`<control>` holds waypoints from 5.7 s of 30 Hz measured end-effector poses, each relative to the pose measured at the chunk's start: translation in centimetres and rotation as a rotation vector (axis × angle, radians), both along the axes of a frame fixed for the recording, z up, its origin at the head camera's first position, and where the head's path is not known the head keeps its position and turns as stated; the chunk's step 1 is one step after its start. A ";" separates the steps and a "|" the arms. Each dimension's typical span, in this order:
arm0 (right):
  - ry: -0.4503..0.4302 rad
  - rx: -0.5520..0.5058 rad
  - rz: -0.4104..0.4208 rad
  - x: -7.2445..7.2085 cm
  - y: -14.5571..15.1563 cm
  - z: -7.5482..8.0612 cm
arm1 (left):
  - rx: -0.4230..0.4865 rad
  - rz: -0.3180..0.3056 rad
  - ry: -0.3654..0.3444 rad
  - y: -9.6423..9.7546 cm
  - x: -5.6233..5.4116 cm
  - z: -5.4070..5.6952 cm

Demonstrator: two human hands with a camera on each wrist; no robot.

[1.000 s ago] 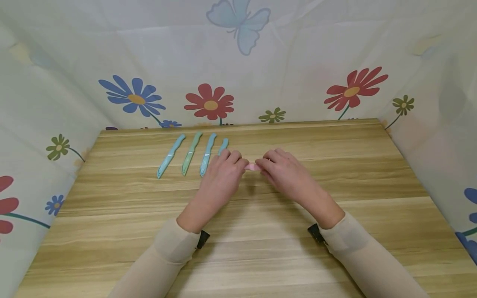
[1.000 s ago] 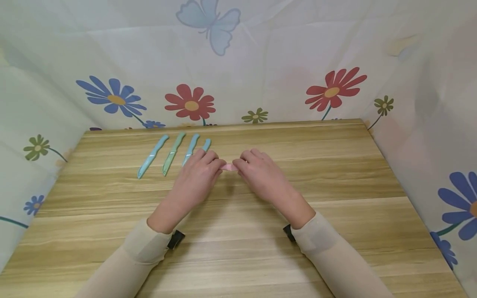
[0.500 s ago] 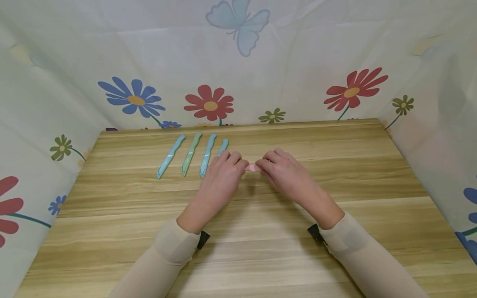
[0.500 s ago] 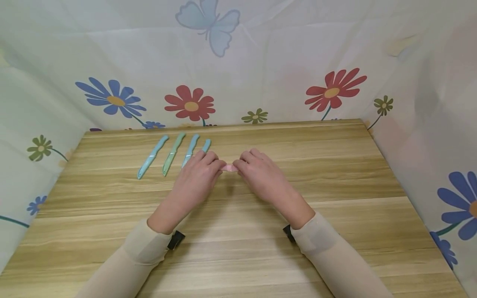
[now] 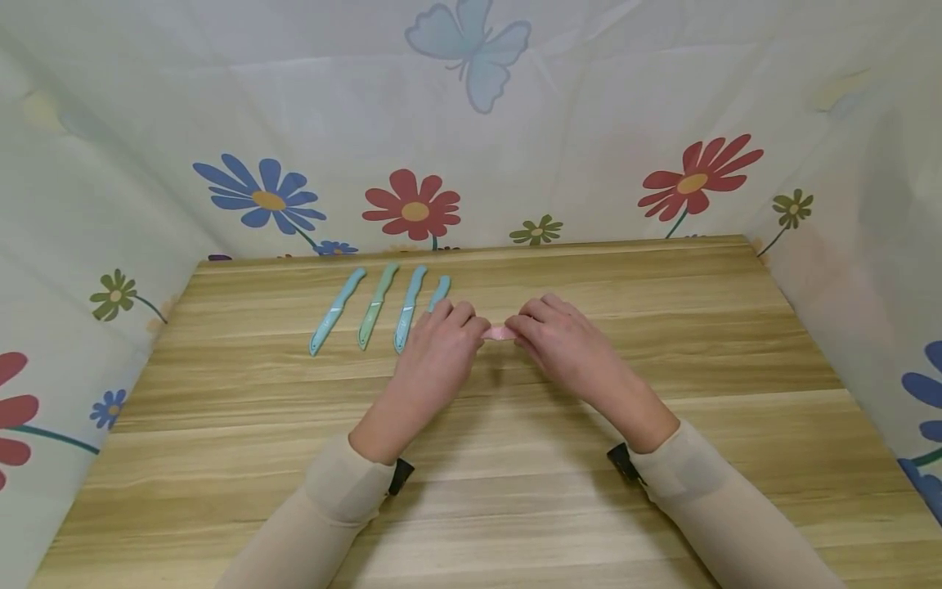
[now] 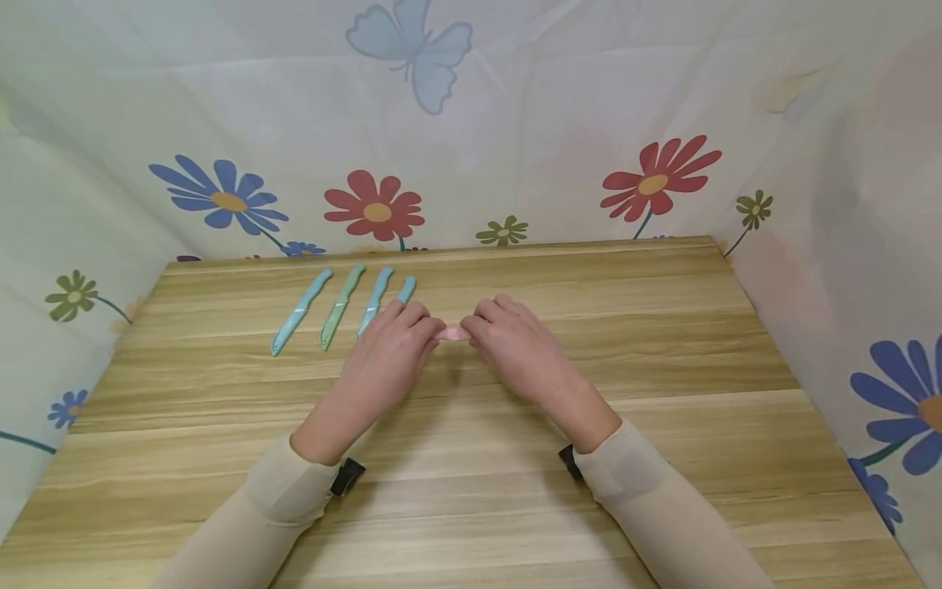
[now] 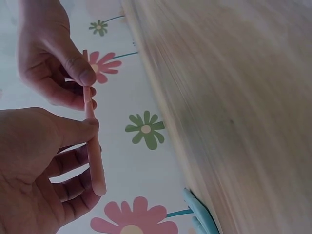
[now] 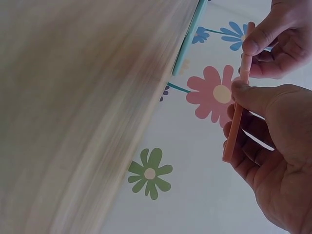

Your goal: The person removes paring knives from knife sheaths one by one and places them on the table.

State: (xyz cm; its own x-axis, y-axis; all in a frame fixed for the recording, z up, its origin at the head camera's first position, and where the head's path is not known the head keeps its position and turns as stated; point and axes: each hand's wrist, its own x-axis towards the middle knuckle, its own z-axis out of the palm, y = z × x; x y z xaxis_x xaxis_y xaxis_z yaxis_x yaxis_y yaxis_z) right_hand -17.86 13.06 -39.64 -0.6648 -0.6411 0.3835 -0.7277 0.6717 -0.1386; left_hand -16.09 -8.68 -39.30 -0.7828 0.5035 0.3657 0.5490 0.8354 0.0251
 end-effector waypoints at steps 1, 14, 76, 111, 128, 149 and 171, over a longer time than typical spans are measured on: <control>-0.001 -0.001 0.000 0.0 0.0 0.0 | 0.000 0.001 0.000 0.0 0.0 0.0; -0.021 -0.009 -0.029 -0.1 0.3 0.2 | -0.035 0.049 -0.041 -0.1 0.0 0.4; -0.001 -0.038 -0.032 -0.7 1.2 0.4 | 0.000 0.068 0.008 -0.9 -0.2 0.6; -0.016 -0.032 -0.048 -0.9 1.7 0.7 | 0.046 0.066 0.042 -1.1 -0.2 0.5; -0.053 -0.042 -0.041 -0.7 1.6 0.6 | 0.034 0.082 0.026 -1.5 -0.1 0.4; -0.058 -0.069 -0.025 -0.8 2.0 0.9 | 0.038 0.087 0.020 -1.1 -0.2 0.7; -0.084 -0.046 -0.073 -1.2 2.7 1.1 | 0.034 0.125 -0.008 -1.6 -0.2 1.0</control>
